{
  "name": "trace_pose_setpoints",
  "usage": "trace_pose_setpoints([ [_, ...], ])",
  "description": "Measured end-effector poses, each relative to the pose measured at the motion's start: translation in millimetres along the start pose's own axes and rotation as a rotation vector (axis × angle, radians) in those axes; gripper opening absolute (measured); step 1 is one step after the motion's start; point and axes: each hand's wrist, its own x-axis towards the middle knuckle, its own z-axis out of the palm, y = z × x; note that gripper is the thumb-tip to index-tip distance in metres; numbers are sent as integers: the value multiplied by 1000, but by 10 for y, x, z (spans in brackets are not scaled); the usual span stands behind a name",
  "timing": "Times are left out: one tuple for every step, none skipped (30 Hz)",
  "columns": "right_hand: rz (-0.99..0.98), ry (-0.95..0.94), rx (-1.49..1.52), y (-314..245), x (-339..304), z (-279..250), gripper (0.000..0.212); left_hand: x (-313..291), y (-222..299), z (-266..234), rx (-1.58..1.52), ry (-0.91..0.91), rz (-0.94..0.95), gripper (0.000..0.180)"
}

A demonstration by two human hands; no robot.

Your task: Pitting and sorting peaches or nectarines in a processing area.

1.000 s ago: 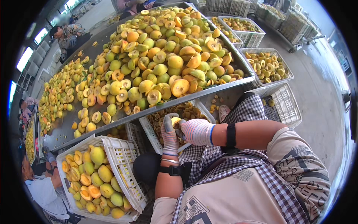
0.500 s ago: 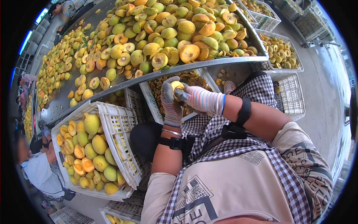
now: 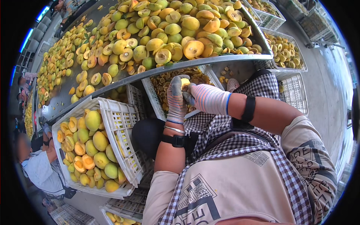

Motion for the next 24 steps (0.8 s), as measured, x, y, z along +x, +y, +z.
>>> trace_pose_setpoints([
  [-7, -1, 135, 77, 72, 47, 35, -6, 15, 18, 20, -3, 17, 44],
  [-14, 0, 269, 148, 115, 89, 39, -13, 36, 39, 40, -7, 34, 45],
  [84, -60, 378, 69, 91, 39, 40, -28, 50, 21, 63, -1, 51, 45],
  [182, -119, 483, -83, 31, -88, 41, -30, 47, 1, 60, 10, 77, 46],
  [280, -178, 587, -191, -16, -177, 42, -27, 35, -19, 57, 22, 102, 46],
  [298, -209, 701, -228, -61, -213, 40, -20, 21, -16, 53, 27, 123, 47],
  [315, -240, 814, -257, -99, -236, 40, -12, 16, -17, 46, 27, 142, 48],
  [331, -271, 928, -268, -116, -243, 40, -1, 14, -21, 39, 27, 160, 48],
  [369, -307, 998, -250, -92, -226, 40, 12, 8, -20, 30, 26, 179, 49],
  [407, -342, 1067, -220, -38, -188, 40, 31, -5, -19, 22, 13, 206, 50],
  [444, -378, 1137, -199, 3, -148, 40, 52, -21, -20, 15, 0, 232, 51],
  [405, -303, 1091, -205, 9, -109, 39, 59, -12, -19, 9, -10, 260, 52],
  [365, -228, 1044, -221, -4, -60, 38, 53, 1, -26, 39, -6, 252, 52],
  [326, -154, 997, -230, -1, -3, 38, 42, 19, -34, 70, -2, 245, 51],
  [319, -41, 869, -278, 36, 42, 37, 42, 28, -32, 101, -1, 236, 51],
  [358, -138, 972, -251, 19, 9, 37, 50, 15, -36, 73, -9, 243, 50],
  [395, -236, 1074, -206, -15, -66, 38, 64, -7, -43, 45, -18, 250, 49],
  [433, -339, 1174, -200, -39, -143, 38, 58, -8, -40, 18, -24, 257, 48],
  [460, -502, 1304, -144, 17, -153, 37, 55, -9, -34, 25, -21, 302, 48],
  [451, -493, 1324, -139, 9, -130, 36, 52, -10, -25, 33, -18, 347, 47],
  [437, -485, 1343, -147, 5, -119, 36, 57, 5, -17, 42, -15, 396, 46],
  [423, -477, 1361, -147, 7, -108, 35, 53, -2, -25, 17, -26, 371, 44],
  [335, -481, 1287, -65, 19, -112, 34, 47, -30, -49, -8, -37, 347, 42],
  [196, -217, 881, 30, 53, -7, 33, 65, -80, -37, -36, -59, 317, 40],
])
